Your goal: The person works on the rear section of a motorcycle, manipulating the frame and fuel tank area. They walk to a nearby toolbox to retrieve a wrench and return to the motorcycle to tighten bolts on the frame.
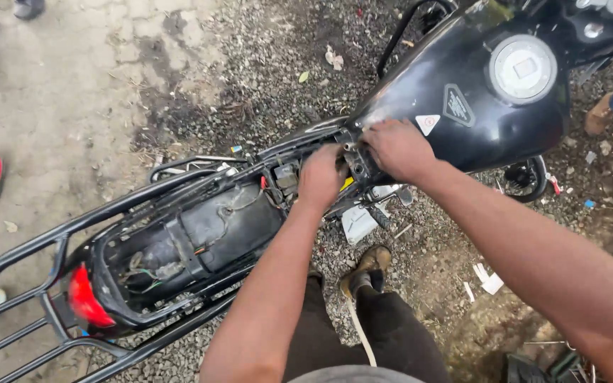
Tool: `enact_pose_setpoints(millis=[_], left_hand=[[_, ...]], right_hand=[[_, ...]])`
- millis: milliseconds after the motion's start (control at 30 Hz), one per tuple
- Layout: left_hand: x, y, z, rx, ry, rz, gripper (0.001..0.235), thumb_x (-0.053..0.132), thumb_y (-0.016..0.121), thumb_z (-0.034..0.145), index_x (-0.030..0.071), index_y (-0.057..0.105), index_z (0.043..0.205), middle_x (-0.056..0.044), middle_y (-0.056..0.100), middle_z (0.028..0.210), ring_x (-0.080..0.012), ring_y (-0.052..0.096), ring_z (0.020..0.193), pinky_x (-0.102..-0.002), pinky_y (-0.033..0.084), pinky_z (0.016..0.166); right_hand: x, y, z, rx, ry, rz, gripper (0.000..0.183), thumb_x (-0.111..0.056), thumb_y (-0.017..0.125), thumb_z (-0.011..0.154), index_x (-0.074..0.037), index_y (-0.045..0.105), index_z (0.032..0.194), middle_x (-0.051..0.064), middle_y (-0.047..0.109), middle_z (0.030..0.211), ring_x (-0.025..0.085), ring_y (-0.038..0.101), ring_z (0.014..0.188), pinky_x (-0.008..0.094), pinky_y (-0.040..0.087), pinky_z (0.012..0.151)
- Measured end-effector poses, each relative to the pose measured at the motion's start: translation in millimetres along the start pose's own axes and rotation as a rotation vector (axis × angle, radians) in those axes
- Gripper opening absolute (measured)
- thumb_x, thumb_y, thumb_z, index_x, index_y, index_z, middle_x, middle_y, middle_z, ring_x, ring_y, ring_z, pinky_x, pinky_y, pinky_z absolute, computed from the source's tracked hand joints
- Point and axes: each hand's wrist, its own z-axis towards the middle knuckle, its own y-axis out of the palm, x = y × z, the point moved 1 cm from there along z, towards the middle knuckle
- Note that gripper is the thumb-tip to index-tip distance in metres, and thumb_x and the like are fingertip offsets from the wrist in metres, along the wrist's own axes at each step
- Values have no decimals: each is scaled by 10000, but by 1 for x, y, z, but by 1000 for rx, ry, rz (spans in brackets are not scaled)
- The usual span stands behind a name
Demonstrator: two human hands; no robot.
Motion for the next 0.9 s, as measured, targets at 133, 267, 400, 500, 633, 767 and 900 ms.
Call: enact_pose_setpoints(millis=[133, 267, 400, 500, 633, 767, 900], left_hand=[[-28, 34, 37, 17, -9, 27, 345, 169, 689, 922, 179, 677, 1266, -34, 653, 1190, -306, 630, 1138, -432, 579, 945], [-26, 45, 44, 88, -24, -3, 298, 219, 745, 893, 187, 705, 1187, -15, 668, 1109, -286, 627, 1104, -422, 589, 916], [-30, 55, 47, 160, -55, -53, 174, 219, 765, 905, 167, 733, 1068, -2, 680, 997, -253, 632, 1054, -393, 599, 849], [-32, 61, 43, 178, -55, -36, 129, 181, 766, 911, 150, 730, 1031, -15, 674, 974, -269, 643, 1027, -426, 620, 817], [-26, 65, 37, 218, -151, -134, 61, 232, 713, 984, 172, 727, 979, 31, 693, 923, -269, 668, 1003, -472, 652, 803], [-18, 60, 36, 228, -110, -174, 59, 125, 720, 969, 96, 738, 1017, -32, 681, 971, -298, 673, 1022, -476, 649, 806], [-34, 74, 51, 218, -44, -62, 84, 202, 713, 965, 134, 734, 920, 3, 687, 957, -258, 662, 1001, -426, 623, 809]], right_hand=[[13, 34, 25, 165, -143, -143, 158, -293, 565, 946, -228, 707, 920, -30, 679, 888, 225, 673, 929, 420, 568, 816], [23, 61, 38, 189, -214, -112, 172, -282, 524, 972, -224, 671, 903, -20, 646, 871, 240, 638, 924, 436, 548, 845], [23, 55, 41, 250, -366, -130, 172, -259, 528, 966, -221, 656, 857, -25, 636, 858, 221, 626, 957, 431, 506, 964], [22, 57, 40, 270, -453, -151, 176, -248, 544, 963, -222, 664, 838, -22, 648, 854, 216, 638, 969, 436, 483, 1026], [7, 43, 40, -117, -75, 130, 343, -341, 520, 1001, -139, 694, 785, 101, 702, 717, 335, 753, 747, 490, 611, 674], [0, 27, 53, -210, 171, 263, 430, -347, 545, 988, -66, 744, 729, 179, 704, 649, 419, 752, 703, 513, 592, 556], [1, -6, 34, -15, -175, -45, 285, -368, 585, 994, -123, 731, 983, 121, 685, 884, 337, 737, 849, 462, 611, 690]])
